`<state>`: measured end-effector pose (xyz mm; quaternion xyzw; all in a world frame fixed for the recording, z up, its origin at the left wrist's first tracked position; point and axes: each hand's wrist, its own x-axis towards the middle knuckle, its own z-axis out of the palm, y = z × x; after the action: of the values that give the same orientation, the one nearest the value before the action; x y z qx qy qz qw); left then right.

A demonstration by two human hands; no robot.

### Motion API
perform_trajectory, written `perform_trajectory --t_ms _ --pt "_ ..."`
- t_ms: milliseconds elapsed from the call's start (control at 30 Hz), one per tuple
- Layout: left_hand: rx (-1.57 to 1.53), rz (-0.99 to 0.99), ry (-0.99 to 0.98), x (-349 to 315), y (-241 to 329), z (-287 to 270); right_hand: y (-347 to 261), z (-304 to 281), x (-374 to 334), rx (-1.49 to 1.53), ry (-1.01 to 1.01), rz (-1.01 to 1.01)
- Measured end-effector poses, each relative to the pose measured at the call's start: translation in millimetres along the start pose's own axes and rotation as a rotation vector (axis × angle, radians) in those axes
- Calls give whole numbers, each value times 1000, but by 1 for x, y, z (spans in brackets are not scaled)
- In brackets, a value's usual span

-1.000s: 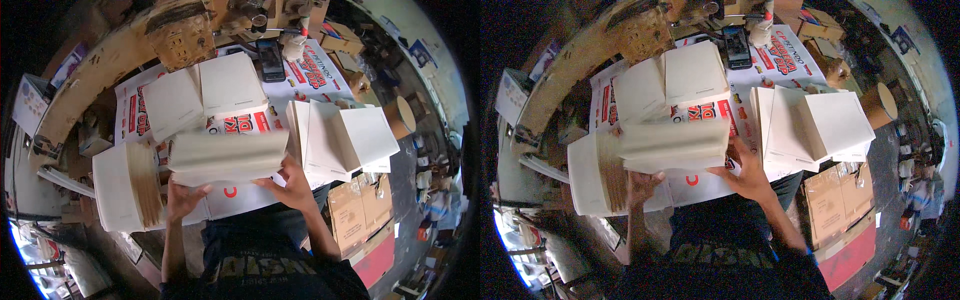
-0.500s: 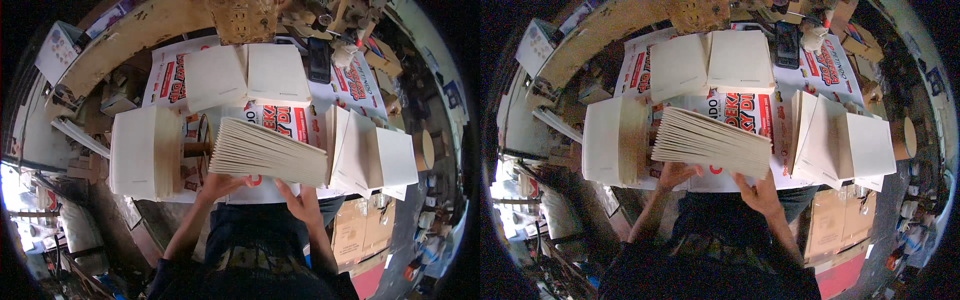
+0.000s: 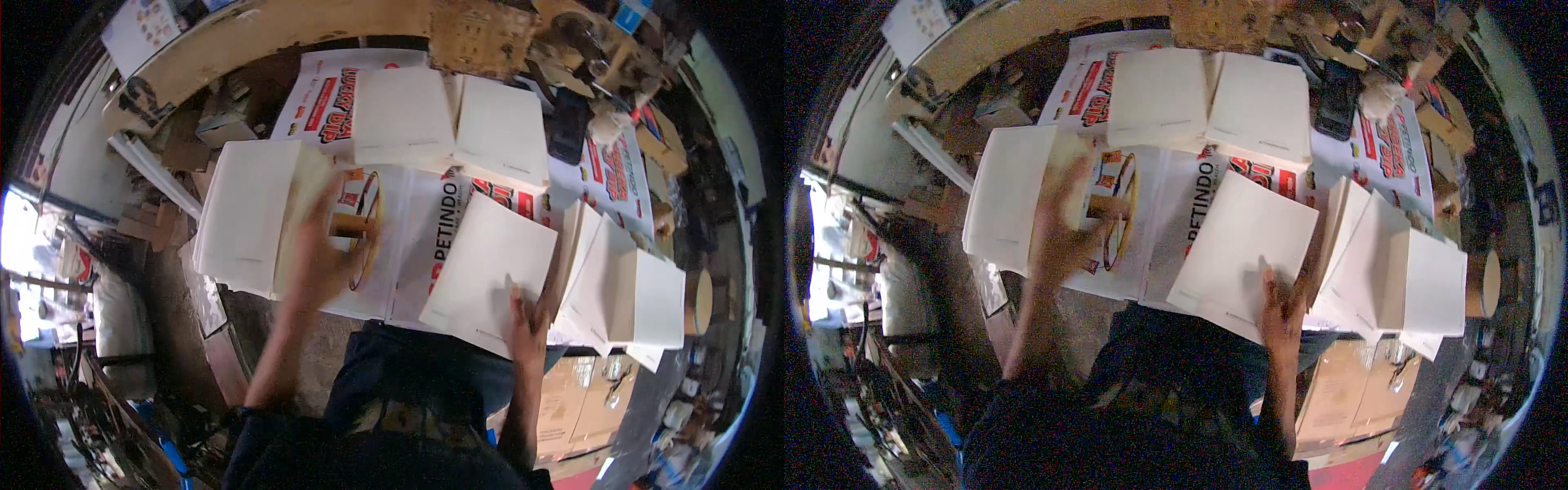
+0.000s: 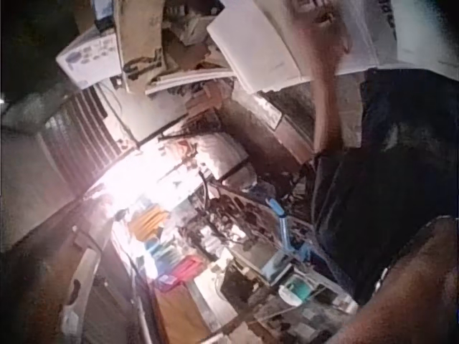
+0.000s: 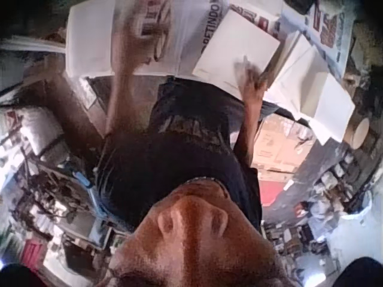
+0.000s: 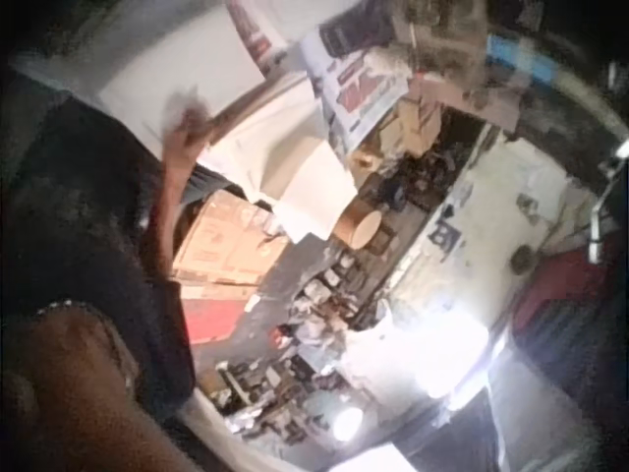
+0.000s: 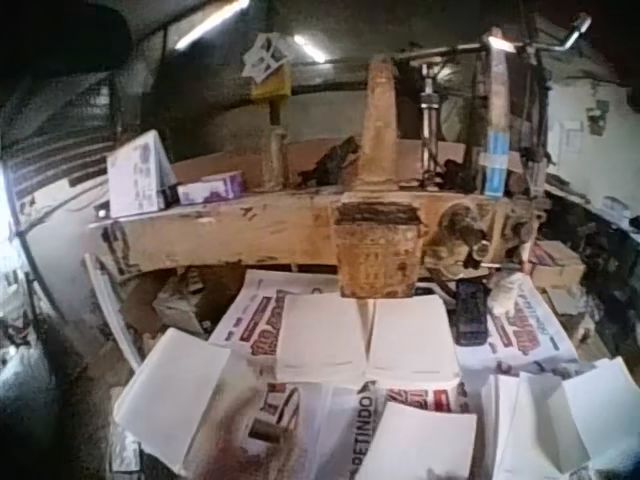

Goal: The person sorts stacks of paper items by hand, picking them up from a table and checking the edges of the stacks.

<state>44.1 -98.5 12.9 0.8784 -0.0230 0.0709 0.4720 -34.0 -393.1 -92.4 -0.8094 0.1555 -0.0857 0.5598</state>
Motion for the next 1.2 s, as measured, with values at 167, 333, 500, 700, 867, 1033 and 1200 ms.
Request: perform_trajectory --t_ms 167,333,500,700,867,1033,1200 --pt "446 -92 250 26 -114 -160 1 -6 25 -395 69 -370" --pt "441 -314 -4 16 -143 -197 -17 -2 25 -476 135 -440" --pt "334 -459 45 19 -174 -195 -35 -13 4 189 -9 29" --pt "242 -320 -4 21 -185 -196 -28 -2 -12 393 -314 293" --pt "411 -454 16 25 -164 -195 -45 8 -16 460 -187 201" --pt "367 -391 78 21 -148 -187 -80 15 6 786 -61 341" --pt "164 -325 73 26 -175 -184 -106 68 81 1089 43 78"
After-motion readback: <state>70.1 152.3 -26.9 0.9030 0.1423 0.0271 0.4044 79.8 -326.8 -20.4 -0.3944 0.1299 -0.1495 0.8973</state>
